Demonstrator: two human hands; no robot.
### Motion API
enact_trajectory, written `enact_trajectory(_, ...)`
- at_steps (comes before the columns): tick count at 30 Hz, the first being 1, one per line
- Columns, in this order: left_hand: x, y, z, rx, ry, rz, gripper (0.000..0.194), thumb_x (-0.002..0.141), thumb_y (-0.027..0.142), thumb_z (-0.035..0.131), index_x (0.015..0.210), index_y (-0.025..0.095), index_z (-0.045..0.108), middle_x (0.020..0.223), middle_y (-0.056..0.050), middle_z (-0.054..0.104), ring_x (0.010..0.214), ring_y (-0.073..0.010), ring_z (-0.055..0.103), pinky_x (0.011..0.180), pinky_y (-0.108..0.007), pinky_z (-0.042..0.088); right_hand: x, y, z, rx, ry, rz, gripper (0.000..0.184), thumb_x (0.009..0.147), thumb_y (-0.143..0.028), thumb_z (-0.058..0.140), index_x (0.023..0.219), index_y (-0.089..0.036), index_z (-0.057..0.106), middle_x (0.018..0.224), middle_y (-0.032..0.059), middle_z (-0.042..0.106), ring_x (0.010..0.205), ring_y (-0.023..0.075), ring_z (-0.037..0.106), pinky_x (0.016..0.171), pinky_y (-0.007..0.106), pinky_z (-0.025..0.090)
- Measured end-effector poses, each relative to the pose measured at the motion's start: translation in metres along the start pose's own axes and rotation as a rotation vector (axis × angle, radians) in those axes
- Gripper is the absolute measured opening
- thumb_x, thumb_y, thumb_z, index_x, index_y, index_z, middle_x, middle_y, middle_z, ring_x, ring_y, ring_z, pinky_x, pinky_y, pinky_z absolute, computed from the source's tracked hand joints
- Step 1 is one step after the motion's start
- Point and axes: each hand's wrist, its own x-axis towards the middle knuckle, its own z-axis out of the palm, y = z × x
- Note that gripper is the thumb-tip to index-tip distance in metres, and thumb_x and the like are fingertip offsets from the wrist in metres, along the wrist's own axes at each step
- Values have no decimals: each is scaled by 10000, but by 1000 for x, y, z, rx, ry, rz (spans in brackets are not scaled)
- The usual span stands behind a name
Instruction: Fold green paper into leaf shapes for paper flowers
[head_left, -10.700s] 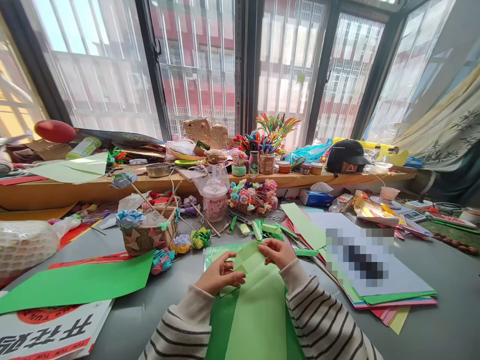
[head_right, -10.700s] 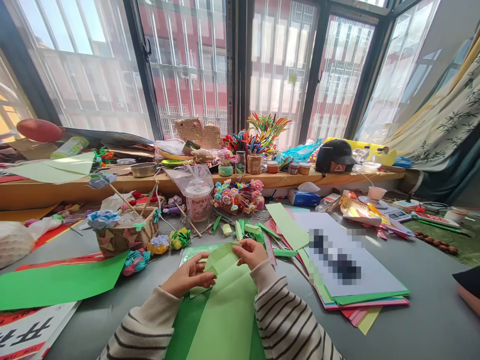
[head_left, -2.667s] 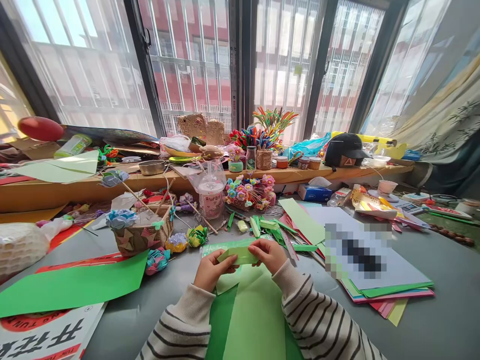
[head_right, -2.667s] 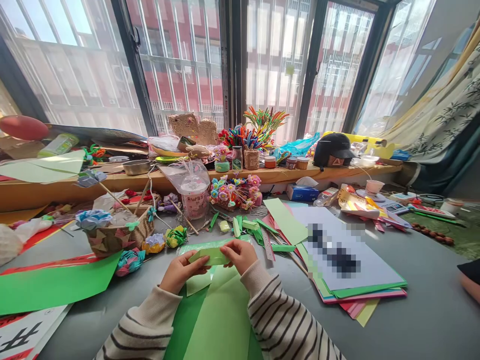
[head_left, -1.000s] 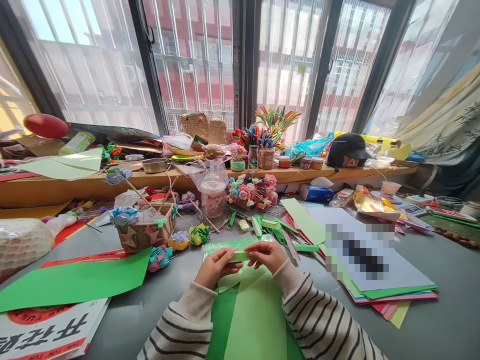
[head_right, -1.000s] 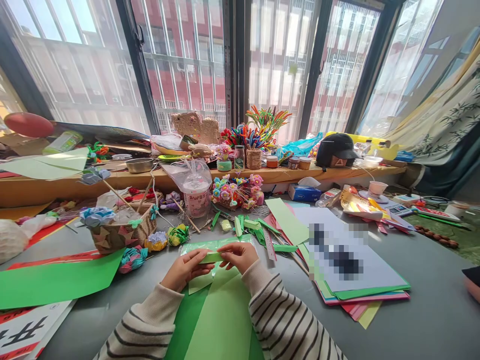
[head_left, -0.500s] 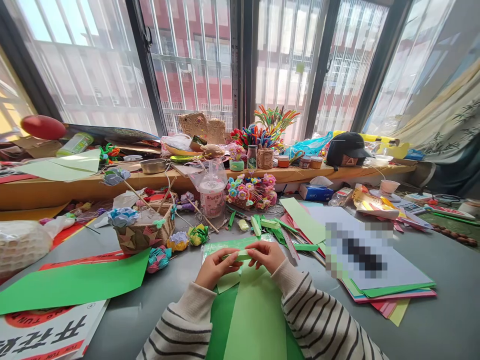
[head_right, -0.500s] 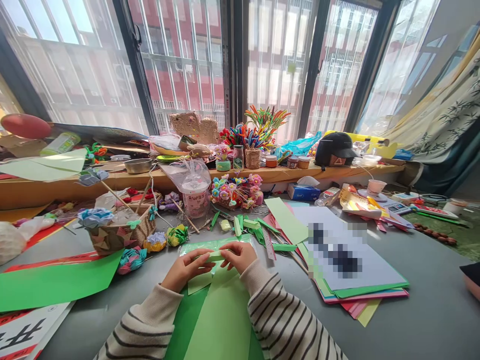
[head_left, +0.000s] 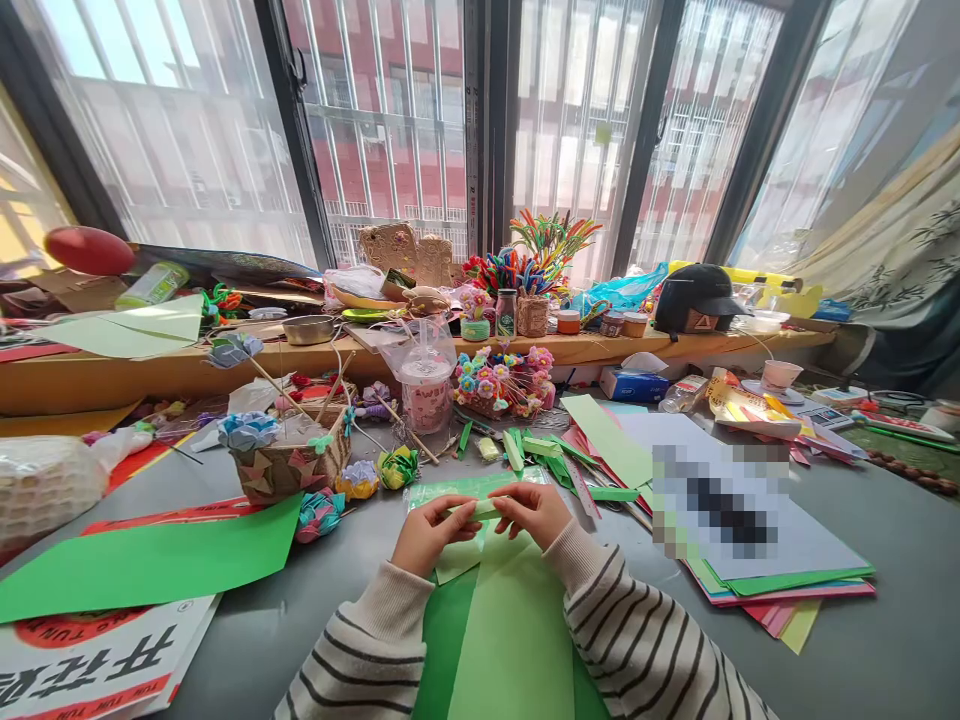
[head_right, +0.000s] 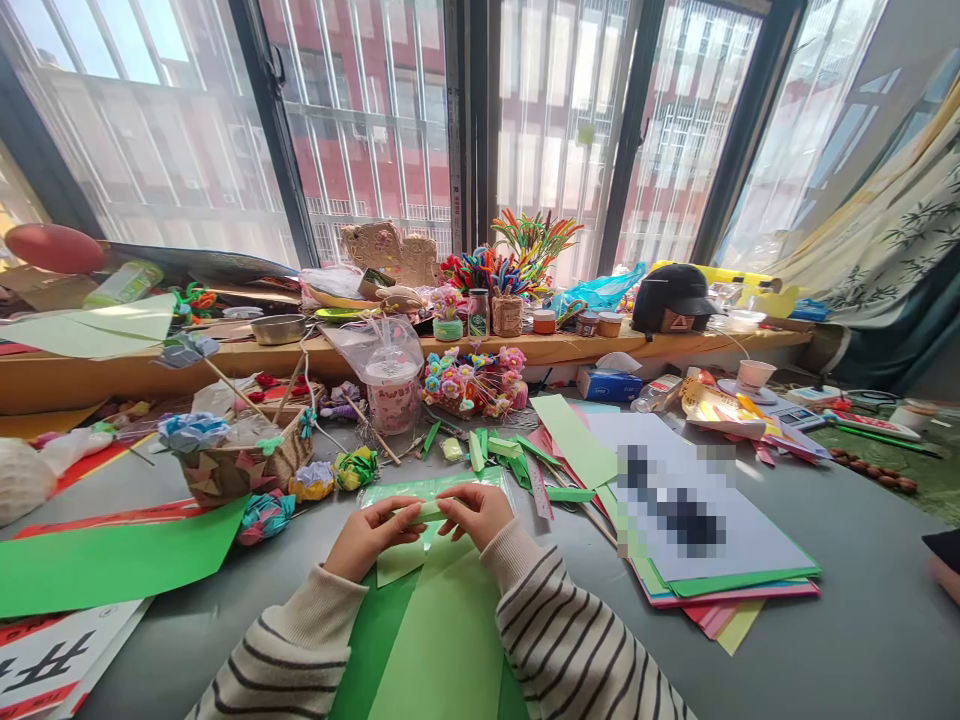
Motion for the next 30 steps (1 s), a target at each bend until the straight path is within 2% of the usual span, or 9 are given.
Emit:
enact_trajectory(8,0,1,-1,4,43,31,281,453,328,670,622,115,600,543,-3,615,501,-166,600,497,-248,493,-1,-1,2,25,12,38,313,548,-391,589,671,-103,573,461,-24,521,406,108,539,375,201,411)
enact_trajectory(14,1,-4,1,18,51,75,261,460,320,667,621,123,607,514,5,610,486,-167,597,477,-244,488,-1,0,3,-25,29,8,320,551,-371,593,730,-107,571,563,5,569,467,117,560,399,210,431)
enact_trajectory(18,1,-5,2,37,61,76,259,450,324,670,612,129,615,505,1,612,476,-166,592,479,-247,482,-1,0,2,-45,26,13,304,540,-365,601,706,-111,581,534,1,567,463,124,562,407,219,434)
enact_trajectory(30,2,1,-3,-33,44,-11,263,424,327,684,597,140,617,553,9,627,485,-155,595,476,-225,480,-1,-2,1,191,46,154,395,465,-413,647,727,-120,619,597,25,611,531,155,595,533,269,475)
